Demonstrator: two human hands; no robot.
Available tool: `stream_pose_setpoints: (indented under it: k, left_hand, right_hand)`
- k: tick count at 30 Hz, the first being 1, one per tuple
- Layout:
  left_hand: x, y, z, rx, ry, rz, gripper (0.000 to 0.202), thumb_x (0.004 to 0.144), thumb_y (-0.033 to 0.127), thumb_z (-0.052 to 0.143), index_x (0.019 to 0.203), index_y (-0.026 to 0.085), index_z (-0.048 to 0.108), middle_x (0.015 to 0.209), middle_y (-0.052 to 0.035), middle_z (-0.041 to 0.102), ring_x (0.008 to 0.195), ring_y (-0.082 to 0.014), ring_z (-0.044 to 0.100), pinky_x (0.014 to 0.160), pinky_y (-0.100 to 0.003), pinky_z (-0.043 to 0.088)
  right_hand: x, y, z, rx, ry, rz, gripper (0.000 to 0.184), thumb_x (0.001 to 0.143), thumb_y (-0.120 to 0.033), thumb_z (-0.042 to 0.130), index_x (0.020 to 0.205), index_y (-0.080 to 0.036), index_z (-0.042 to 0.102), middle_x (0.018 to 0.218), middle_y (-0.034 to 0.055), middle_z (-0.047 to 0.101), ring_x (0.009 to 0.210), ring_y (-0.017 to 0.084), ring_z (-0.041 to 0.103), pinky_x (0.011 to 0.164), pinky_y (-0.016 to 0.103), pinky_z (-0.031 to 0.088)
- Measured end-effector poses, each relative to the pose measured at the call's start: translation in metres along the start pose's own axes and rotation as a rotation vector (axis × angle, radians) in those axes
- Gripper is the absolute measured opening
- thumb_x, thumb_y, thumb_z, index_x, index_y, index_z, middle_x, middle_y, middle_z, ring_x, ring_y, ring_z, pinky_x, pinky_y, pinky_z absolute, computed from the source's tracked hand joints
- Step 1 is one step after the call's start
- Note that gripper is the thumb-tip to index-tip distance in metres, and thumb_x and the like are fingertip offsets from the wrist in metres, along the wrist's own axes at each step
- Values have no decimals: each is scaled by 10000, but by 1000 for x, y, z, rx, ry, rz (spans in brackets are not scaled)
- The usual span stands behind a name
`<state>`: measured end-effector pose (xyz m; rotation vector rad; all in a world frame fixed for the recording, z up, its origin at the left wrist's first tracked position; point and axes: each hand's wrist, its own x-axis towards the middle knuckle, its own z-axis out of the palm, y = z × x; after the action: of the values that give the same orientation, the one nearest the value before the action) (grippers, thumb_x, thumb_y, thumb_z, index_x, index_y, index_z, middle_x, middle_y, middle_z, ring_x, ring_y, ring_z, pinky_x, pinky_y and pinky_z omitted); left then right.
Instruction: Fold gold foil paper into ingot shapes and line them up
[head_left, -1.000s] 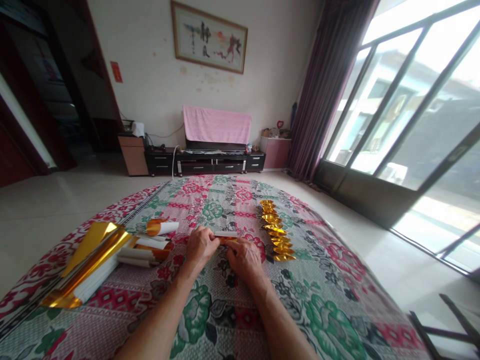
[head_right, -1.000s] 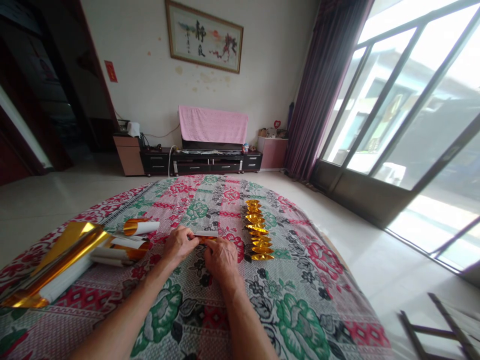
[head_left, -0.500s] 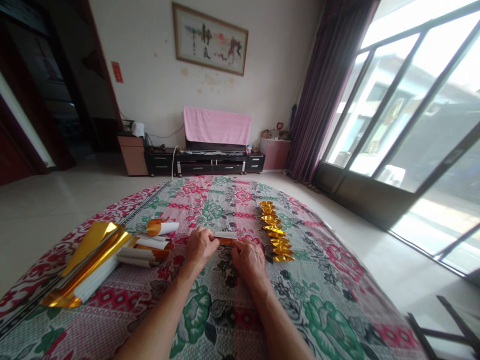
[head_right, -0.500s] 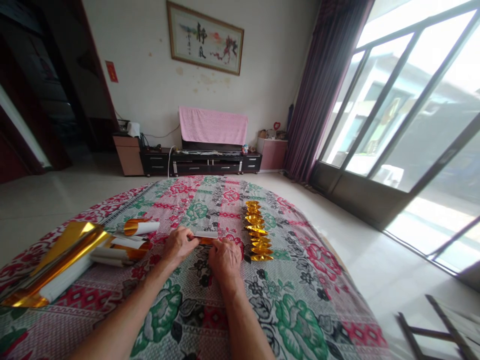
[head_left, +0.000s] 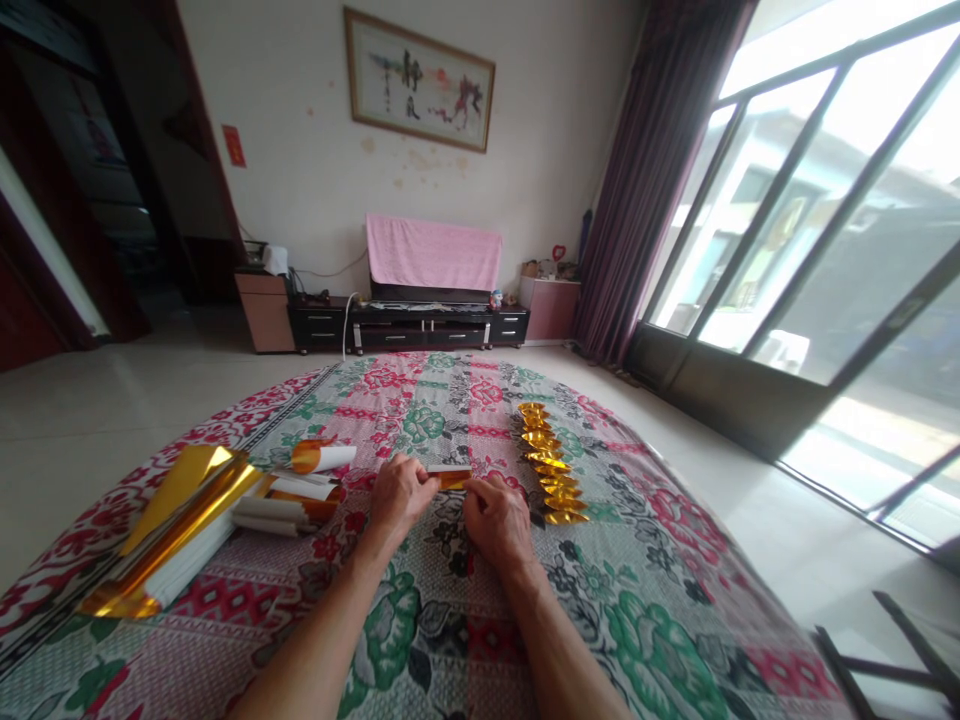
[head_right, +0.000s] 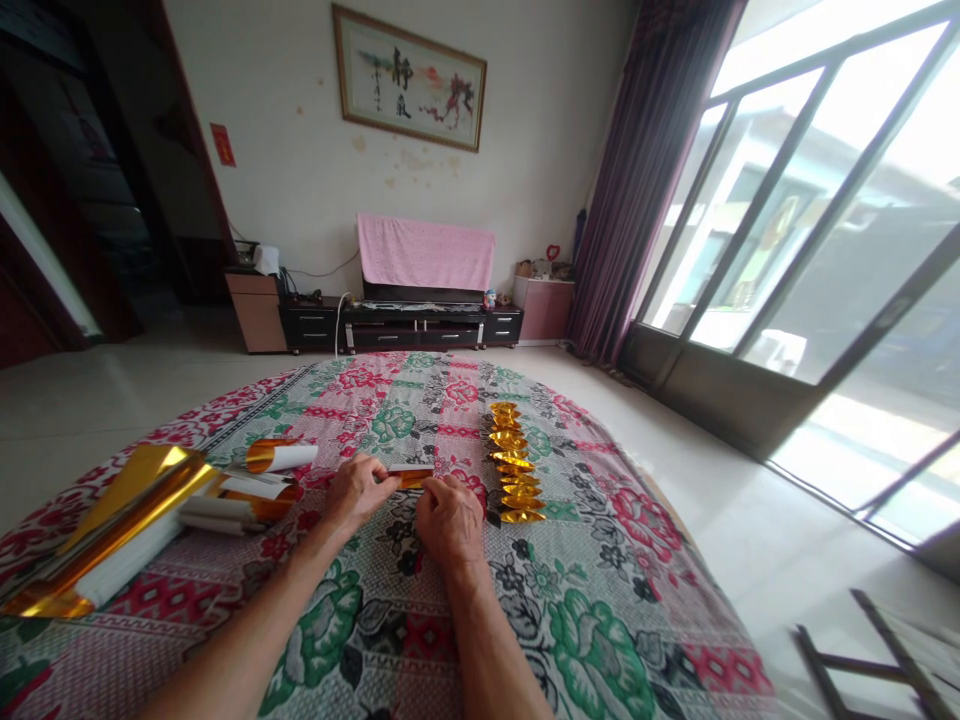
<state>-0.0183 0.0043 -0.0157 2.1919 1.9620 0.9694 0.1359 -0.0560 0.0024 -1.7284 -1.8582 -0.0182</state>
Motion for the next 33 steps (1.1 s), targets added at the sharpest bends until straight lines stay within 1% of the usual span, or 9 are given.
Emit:
stream_pose_setpoints:
  k: [3,6,11,14,17,23,26,30,33]
  left_hand:
    - [-1,0,-1,-4,3,12,151,699,305,565,607,186,577,735,-46,578,750,-188,538,718,-284,389]
    - [-1,1,-1,-8,2,11,147,698,304,572,613,184,576,742,-47,578,757,-190,537,729,-289,391]
    - [1,-1,-3,-37,-35,-14,119,697,286,583,653,176,595,763,-49,584,767,-188,543,732,-290,397]
    - [2,-4,-4,-76,-56,-17,92,697,261,586,687,172,607,777,-46,593,767,-181,552,736,-288,404]
    - [3,-8,-3,-117,-54,0,49,694,191,561,712,176,604,773,-35,596,768,-172,559,740,-281,413]
    - [1,-11,-3,-113,-29,15,164,672,84,479,739,179,594,782,-38,604,787,-175,565,758,-285,422]
    - [-1,-7,-4,-111,-18,-1,136,671,133,508,767,179,592,805,-41,605,802,-186,561,773,-296,421]
    - [-2,-2,-2,-84,-4,24,180,693,295,579,825,176,600,840,-52,595,830,-197,549,786,-304,415]
    - [-2,-1,0,-21,-8,55,188,705,304,586,847,183,606,842,-51,585,833,-194,541,799,-303,402]
  right_hand:
    - [0,0,2,10,-49,-143,262,838,-215,434,938,-295,663,757,-8,617,690,108,553,615,201,313]
    - [0,0,4,-34,-74,-191,258,854,-255,428,937,-304,667,738,-5,609,671,115,543,595,215,298]
    - [1,-2,6,-77,-101,-156,254,849,-270,435,870,-307,686,733,-5,614,670,118,542,586,224,295]
    - [2,-3,5,-87,-114,-126,257,847,-274,437,894,-310,687,751,-4,625,696,120,551,609,223,310]
    - [2,-4,4,-98,-135,-107,265,848,-276,434,910,-313,689,767,-3,630,722,119,558,630,221,322]
    - [1,-7,1,-101,-142,-92,262,842,-262,443,898,-318,693,779,-12,635,743,116,567,647,220,330]
    - [2,-7,1,-97,-139,-87,253,836,-267,450,895,-312,692,783,-11,639,754,117,570,653,219,329]
    - [2,-6,2,-81,-128,-112,259,833,-250,441,886,-306,687,777,-13,639,731,115,566,647,217,325]
    - [2,-6,1,-84,-132,-116,257,832,-242,438,853,-282,691,783,-5,644,716,113,561,633,215,320]
